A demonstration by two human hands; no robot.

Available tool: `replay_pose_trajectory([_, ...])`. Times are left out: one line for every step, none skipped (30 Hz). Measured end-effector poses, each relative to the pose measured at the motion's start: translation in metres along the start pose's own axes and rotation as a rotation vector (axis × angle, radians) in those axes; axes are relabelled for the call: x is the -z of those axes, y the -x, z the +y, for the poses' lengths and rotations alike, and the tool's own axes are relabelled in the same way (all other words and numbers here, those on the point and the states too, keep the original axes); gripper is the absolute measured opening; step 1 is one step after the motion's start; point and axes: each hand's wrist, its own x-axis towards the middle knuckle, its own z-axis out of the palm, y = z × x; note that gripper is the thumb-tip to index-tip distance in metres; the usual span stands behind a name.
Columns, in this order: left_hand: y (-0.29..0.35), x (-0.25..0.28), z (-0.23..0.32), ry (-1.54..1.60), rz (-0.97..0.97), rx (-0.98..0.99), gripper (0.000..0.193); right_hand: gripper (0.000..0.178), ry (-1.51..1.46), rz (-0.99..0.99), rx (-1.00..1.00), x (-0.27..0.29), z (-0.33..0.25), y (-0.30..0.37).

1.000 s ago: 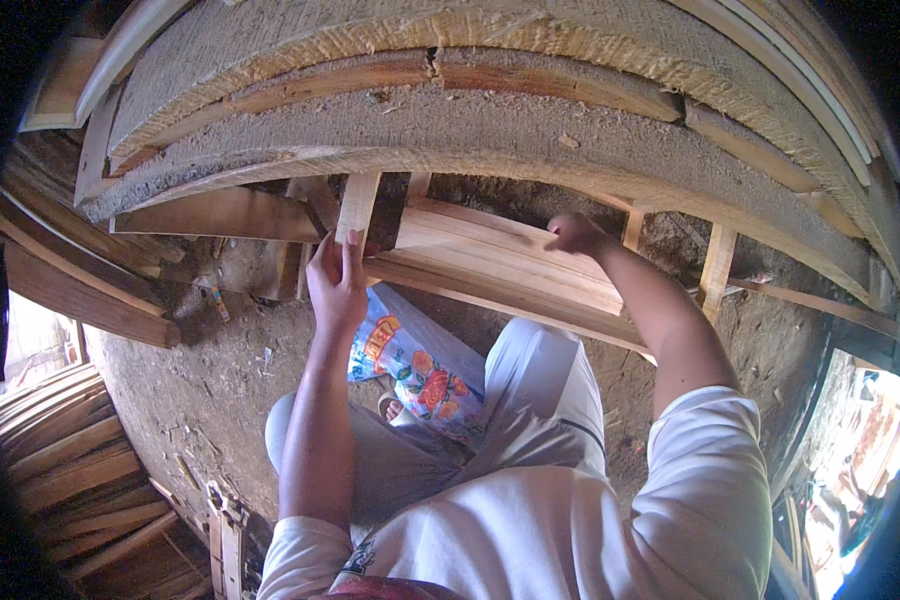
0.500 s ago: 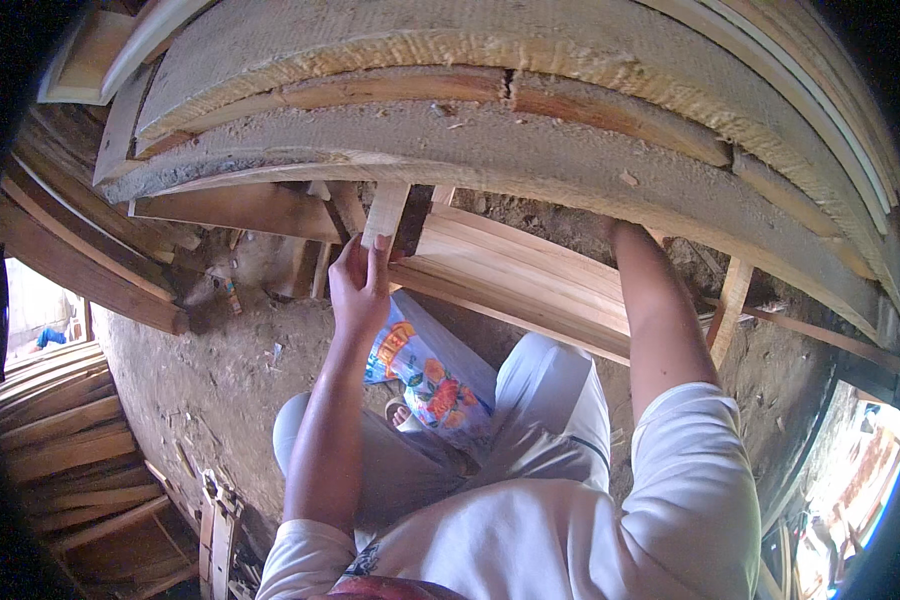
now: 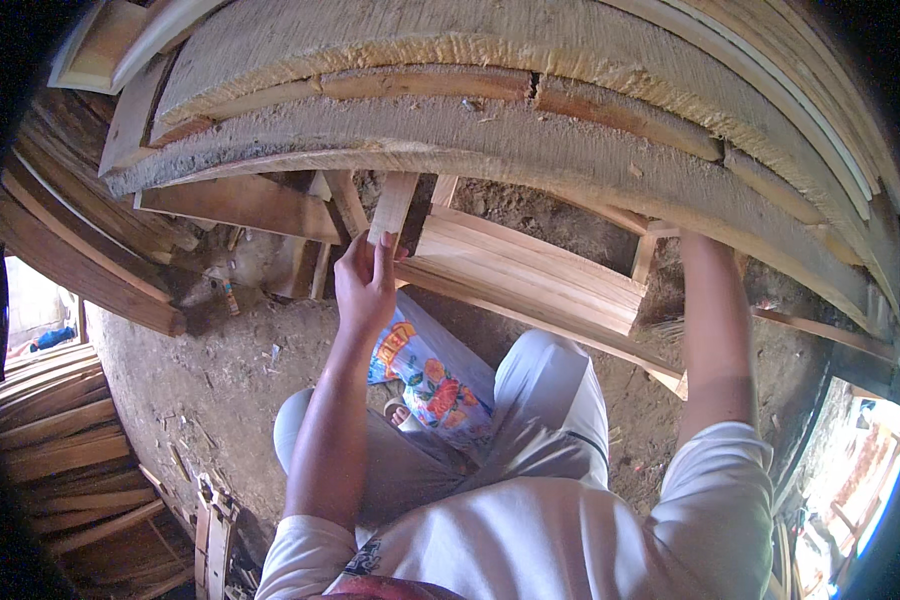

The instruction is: The person sits on the ground and arranges thin wooden slats into a rectangular frame structure. They repeatedly pick up slats, place them into the frame, and adjust their positions to fit. The person then gathers the slats and stands up to walk through the workshop.

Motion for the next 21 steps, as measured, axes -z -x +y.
replay_pose_trajectory([0.001, 0.003, -0.001, -0.002, -0.011, 0.009, 0.044, 0.047, -0.029, -0.053, 0.002, 0.011, -0.006, 0.004])
replay_pose_trajectory([0.003, 0.005, -0.001, -0.003, 0.004, 0.002, 0.044, 0.047, -0.063, -0.108, 0.005, 0.021, -0.013, 0.010])
replay_pose_trajectory([0.001, 0.003, 0.002, 0.007, 0.013, -0.016, 0.044, 0.047, -0.090, -0.160, -0.006, 0.037, -0.016, 0.018])
replay_pose_trajectory([0.001, 0.003, 0.003, 0.010, 0.025, -0.029, 0.044, 0.047, -0.130, -0.235, -0.007, 0.044, -0.024, 0.027])
replay_pose_trajectory([0.001, 0.005, 0.004, -0.011, 0.020, -0.020, 0.044, 0.047, -0.166, -0.312, -0.009, 0.048, -0.031, 0.035])
replay_pose_trajectory([0.000, 0.005, 0.007, -0.028, 0.013, -0.014, 0.044, 0.048, -0.201, -0.382, -0.013, 0.048, -0.038, 0.044])
replay_pose_trajectory([0.000, 0.005, 0.008, -0.044, 0.003, -0.007, 0.044, 0.048, -0.222, -0.445, -0.007, 0.039, -0.042, 0.050])
replay_pose_trajectory([0.001, 0.004, 0.009, -0.041, 0.012, -0.013, 0.044, 0.048, -0.241, -0.507, 0.009, 0.024, -0.045, 0.055])
replay_pose_trajectory([0.001, 0.004, 0.011, -0.041, 0.022, -0.019, 0.043, 0.048, -0.256, -0.565, 0.028, 0.007, -0.050, 0.057])
replay_pose_trajectory([0.001, 0.002, 0.012, -0.036, 0.029, -0.025, 0.043, 0.048, -0.235, -0.605, 0.054, -0.013, -0.057, 0.058])
replay_pose_trajectory([0.000, 0.003, 0.010, -0.048, -0.014, 0.010, 0.045, 0.048, -0.176, -0.642, 0.052, -0.035, -0.074, 0.064])
replay_pose_trajectory([0.000, 0.010, 0.006, -0.071, -0.044, 0.051, 0.049, 0.047, -0.111, -0.697, 0.035, -0.038, -0.109, 0.069])
replay_pose_trajectory([0.001, 0.014, 0.004, -0.091, -0.076, 0.091, 0.055, 0.046, -0.043, -0.748, 0.017, -0.040, -0.143, 0.074])
replay_pose_trajectory([0.001, 0.013, 0.006, -0.081, -0.074, 0.089, 0.055, 0.045, -0.026, -0.725, 0.027, -0.050, -0.134, 0.071])
replay_pose_trajectory([0.002, 0.012, 0.008, -0.072, -0.071, 0.088, 0.054, 0.044, -0.010, -0.704, 0.037, -0.075, -0.117, 0.064])
replay_pose_trajectory([0.002, 0.012, 0.010, -0.065, -0.066, 0.088, 0.054, 0.043, 0.005, -0.684, 0.050, -0.103, -0.097, 0.057])
replay_pose_trajectory([0.002, 0.009, 0.011, -0.051, -0.032, 0.052, 0.048, 0.042, -0.003, -0.584, 0.192, -0.127, -0.065, 0.052])
replay_pose_trajectory([0.001, 0.000, 0.014, -0.023, -0.010, 0.011, 0.043, 0.040, 0.000, -0.473, 0.320, -0.140, -0.020, 0.046])
replay_pose_trajectory([0.000, -0.003, 0.014, -0.011, 0.021, -0.023, 0.041, 0.039, -0.008, -0.372, 0.456, -0.151, 0.000, 0.043])
replay_pose_trajectory([0.000, 0.002, 0.012, -0.024, 0.018, -0.014, 0.041, 0.039, 0.002, -0.431, 0.466, -0.159, -0.005, 0.045])
replay_pose_trajectory([0.001, 0.005, 0.012, -0.031, 0.013, -0.006, 0.041, 0.039, 0.019, -0.488, 0.474, -0.162, -0.005, 0.048])
